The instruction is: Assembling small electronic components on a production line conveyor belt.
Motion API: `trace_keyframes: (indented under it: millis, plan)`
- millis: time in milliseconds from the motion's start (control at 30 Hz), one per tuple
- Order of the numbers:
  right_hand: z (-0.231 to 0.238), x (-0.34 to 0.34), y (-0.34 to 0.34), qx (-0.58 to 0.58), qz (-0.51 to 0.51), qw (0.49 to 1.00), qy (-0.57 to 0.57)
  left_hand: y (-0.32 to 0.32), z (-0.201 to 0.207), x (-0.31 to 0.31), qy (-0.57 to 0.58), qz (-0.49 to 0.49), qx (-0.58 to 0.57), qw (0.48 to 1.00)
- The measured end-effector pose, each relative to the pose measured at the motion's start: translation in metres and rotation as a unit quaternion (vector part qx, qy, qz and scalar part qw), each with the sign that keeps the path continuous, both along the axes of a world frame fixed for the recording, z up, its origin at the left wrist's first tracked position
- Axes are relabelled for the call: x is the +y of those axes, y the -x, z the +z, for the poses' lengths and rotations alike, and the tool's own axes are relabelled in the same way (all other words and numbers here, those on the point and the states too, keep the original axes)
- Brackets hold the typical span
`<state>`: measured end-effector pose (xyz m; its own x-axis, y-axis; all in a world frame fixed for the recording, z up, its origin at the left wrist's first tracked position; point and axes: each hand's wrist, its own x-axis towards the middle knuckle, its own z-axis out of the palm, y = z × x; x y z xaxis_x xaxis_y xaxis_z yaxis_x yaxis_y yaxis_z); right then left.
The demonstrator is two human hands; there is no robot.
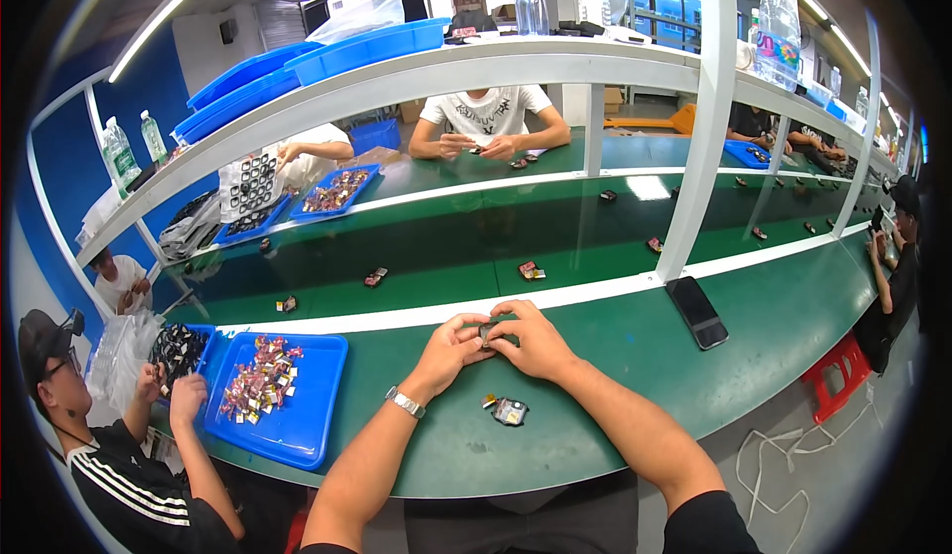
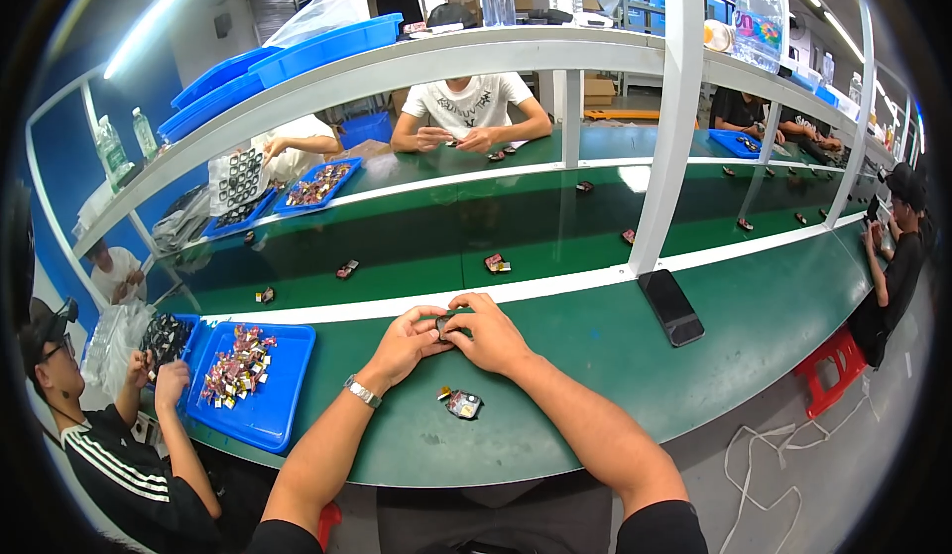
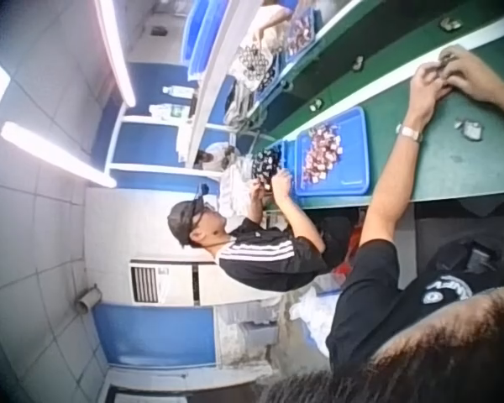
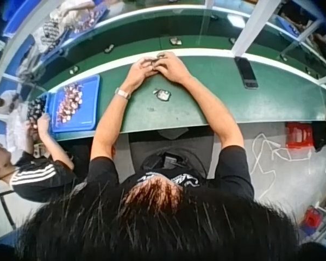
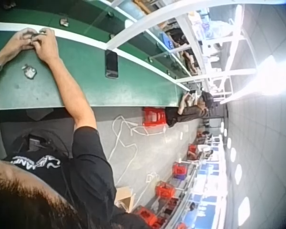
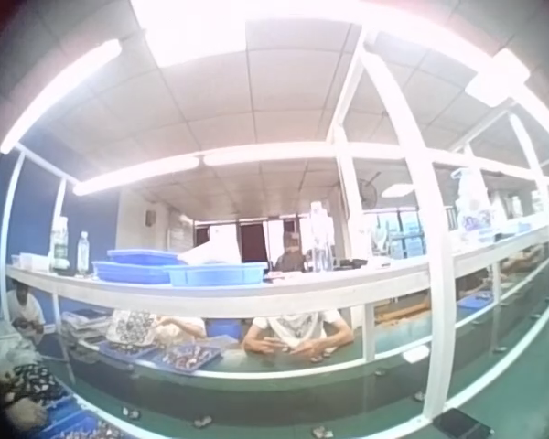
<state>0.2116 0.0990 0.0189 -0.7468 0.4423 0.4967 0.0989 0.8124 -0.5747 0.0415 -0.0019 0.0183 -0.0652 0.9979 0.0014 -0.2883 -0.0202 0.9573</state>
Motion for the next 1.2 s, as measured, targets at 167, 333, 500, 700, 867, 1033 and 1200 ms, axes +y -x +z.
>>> trace_keyframes:
  millis: [167, 333, 500, 700, 867, 1033, 1200]
  plan:
    - [0.003, -0.002, -0.001, -0.014, -0.012, 1.000, 0.007, 0.005, -0.001, -0.001, -0.031, -0.035, -0.006, 0.999]
    - [0.007, -0.001, -0.003, -0.037, 0.001, 0.999, 0.008, 0.010, -0.008, 0.002, -0.056, -0.059, 0.004, 0.997]
    - [0.013, 0.002, -0.008, -0.064, 0.070, 0.995, -0.024, 0.009, -0.007, 0.002, -0.005, -0.039, -0.004, 0.999]
    - [0.012, 0.007, -0.010, -0.074, 0.075, 0.993, 0.050, 0.005, -0.004, 0.000, -0.035, -0.034, -0.008, 0.999]
    - [0.012, 0.010, -0.010, -0.088, 0.102, 0.989, 0.068, 0.007, -0.011, 0.002, -0.058, -0.032, 0.019, 0.998]
    - [0.013, 0.010, -0.010, -0.088, 0.107, 0.988, 0.073, 0.007, -0.012, 0.001, -0.060, -0.033, 0.038, 0.997]
    - [0.008, 0.007, -0.007, -0.057, 0.082, 0.994, 0.049, -0.001, -0.007, 0.002, -0.011, 0.014, 0.048, 0.999]
